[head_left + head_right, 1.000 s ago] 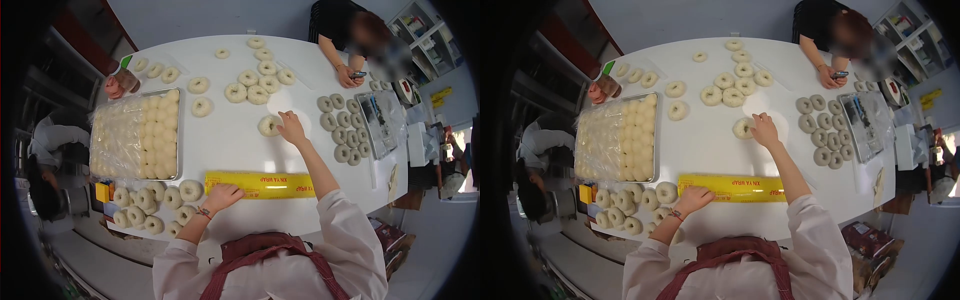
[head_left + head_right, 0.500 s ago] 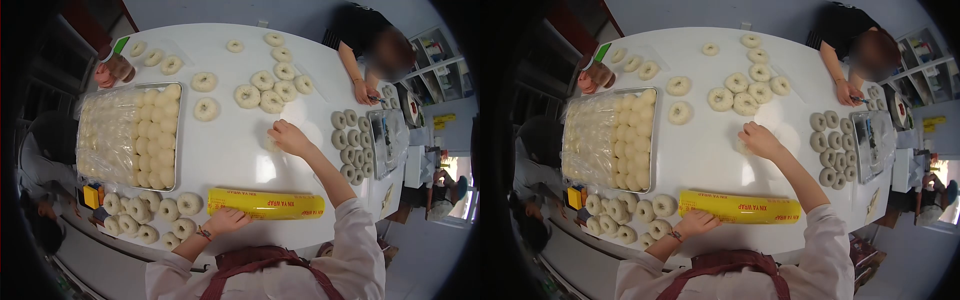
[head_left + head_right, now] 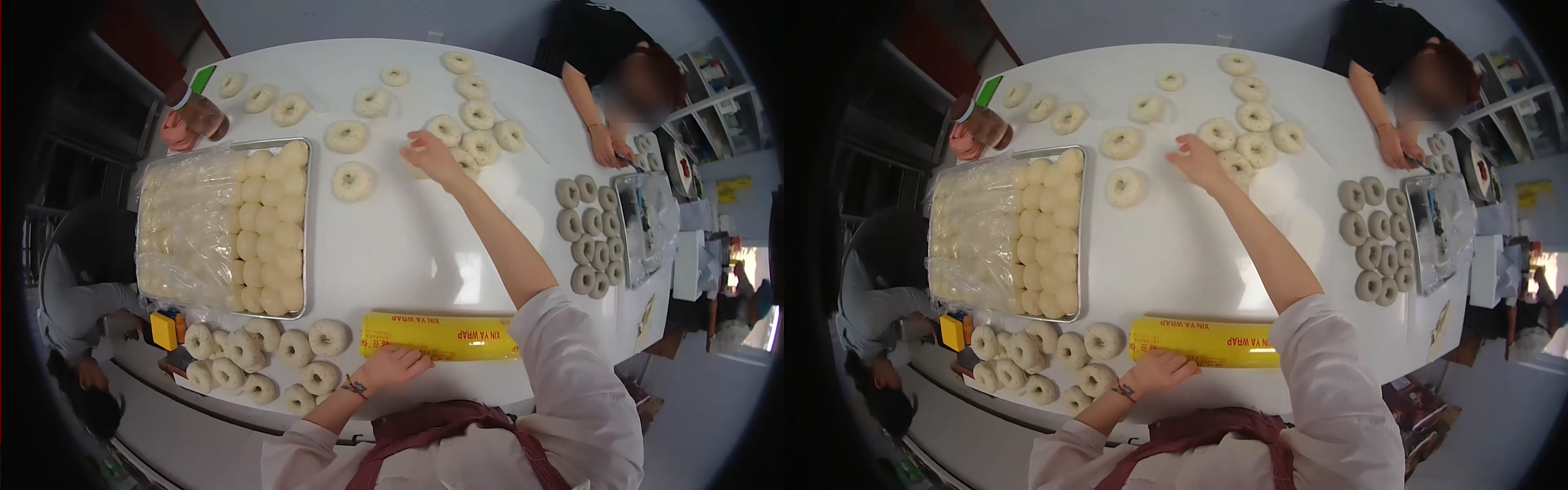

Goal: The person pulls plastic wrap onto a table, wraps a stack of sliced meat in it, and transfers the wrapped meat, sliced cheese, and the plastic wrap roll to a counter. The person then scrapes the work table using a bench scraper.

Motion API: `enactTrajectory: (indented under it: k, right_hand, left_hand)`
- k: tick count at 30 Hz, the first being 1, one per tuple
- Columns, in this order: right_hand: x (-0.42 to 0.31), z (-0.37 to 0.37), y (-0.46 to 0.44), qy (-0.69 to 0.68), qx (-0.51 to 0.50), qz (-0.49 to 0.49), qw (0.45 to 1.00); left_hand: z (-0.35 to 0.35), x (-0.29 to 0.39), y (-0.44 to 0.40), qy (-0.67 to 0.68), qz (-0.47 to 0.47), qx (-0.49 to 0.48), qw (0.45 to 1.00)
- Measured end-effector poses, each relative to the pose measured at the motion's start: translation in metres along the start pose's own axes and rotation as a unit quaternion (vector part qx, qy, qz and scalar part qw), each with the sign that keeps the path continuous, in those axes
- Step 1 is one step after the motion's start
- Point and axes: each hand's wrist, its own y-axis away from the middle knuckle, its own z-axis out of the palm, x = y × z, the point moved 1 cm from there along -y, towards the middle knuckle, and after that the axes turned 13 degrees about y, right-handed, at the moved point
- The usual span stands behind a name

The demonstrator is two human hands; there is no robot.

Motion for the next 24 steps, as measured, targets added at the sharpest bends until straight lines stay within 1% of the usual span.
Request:
enactTrajectory:
  k: [1, 3, 5, 6, 7, 8, 10, 12, 13, 14, 16, 17, 19, 22, 24]
  right_hand:
    - [0.003, -0.01, 0.035, 0.0, -0.059, -0.031, 0.998]
    - [0.014, -0.037, 0.105, -0.039, -0.139, 0.033, 0.989]
    - [0.071, -0.059, 0.155, 0.06, -0.027, 0.092, 0.994]
    - [0.107, -0.077, 0.176, 0.181, 0.021, 0.116, 0.976]
    - [0.132, -0.095, 0.195, 0.298, 0.066, 0.14, 0.942]
    - [0.14, -0.11, 0.213, 0.296, 0.074, 0.147, 0.941]
    - [0.146, -0.127, 0.244, 0.402, 0.041, 0.102, 0.909]
    - [0.138, -0.127, 0.26, 0.432, -0.075, -0.05, 0.897]
    - [0.131, -0.118, 0.267, 0.473, -0.109, -0.087, 0.87]
    - [0.132, -0.117, 0.265, 0.472, -0.105, -0.083, 0.872]
    - [0.139, -0.116, 0.258, 0.486, -0.108, -0.117, 0.859]
    - [0.144, -0.118, 0.252, 0.484, -0.107, -0.116, 0.861]
    - [0.156, -0.128, 0.238, 0.428, -0.06, -0.072, 0.899]
    - [0.183, -0.138, 0.213, 0.405, -0.061, -0.078, 0.909]
    - [0.181, -0.146, 0.198, 0.392, -0.072, -0.086, 0.913]
  left_hand:
    - [0.001, -0.001, -0.001, 0.001, 0.007, 0.017, 1.0]
    - [0.002, -0.002, -0.002, 0.027, 0.019, -0.005, 0.999]
    - [0.002, -0.004, -0.004, 0.004, 0.025, -0.009, 1.0]
    - [0.002, -0.004, -0.001, -0.006, 0.018, -0.031, 0.999]
    - [0.002, -0.002, 0.0, -0.004, 0.027, -0.035, 0.999]
    - [0.003, -0.002, 0.0, -0.01, 0.023, -0.03, 0.999]
    - [0.004, -0.001, 0.001, -0.015, 0.025, -0.029, 0.999]
    - [0.005, 0.0, 0.001, -0.025, 0.019, -0.022, 0.999]
    - [0.005, 0.0, 0.0, -0.025, 0.024, -0.026, 0.999]
    - [0.004, -0.001, -0.001, -0.022, 0.024, -0.025, 0.999]
    - [0.005, -0.001, -0.002, -0.02, 0.023, -0.027, 0.999]
    - [0.005, -0.002, -0.002, -0.023, 0.021, -0.025, 0.999]
    - [0.005, -0.001, -0.001, -0.026, 0.018, -0.025, 0.999]
    - [0.005, -0.002, -0.002, -0.035, 0.011, -0.031, 0.999]
    - [0.004, -0.002, -0.003, -0.032, 0.013, -0.028, 0.999]
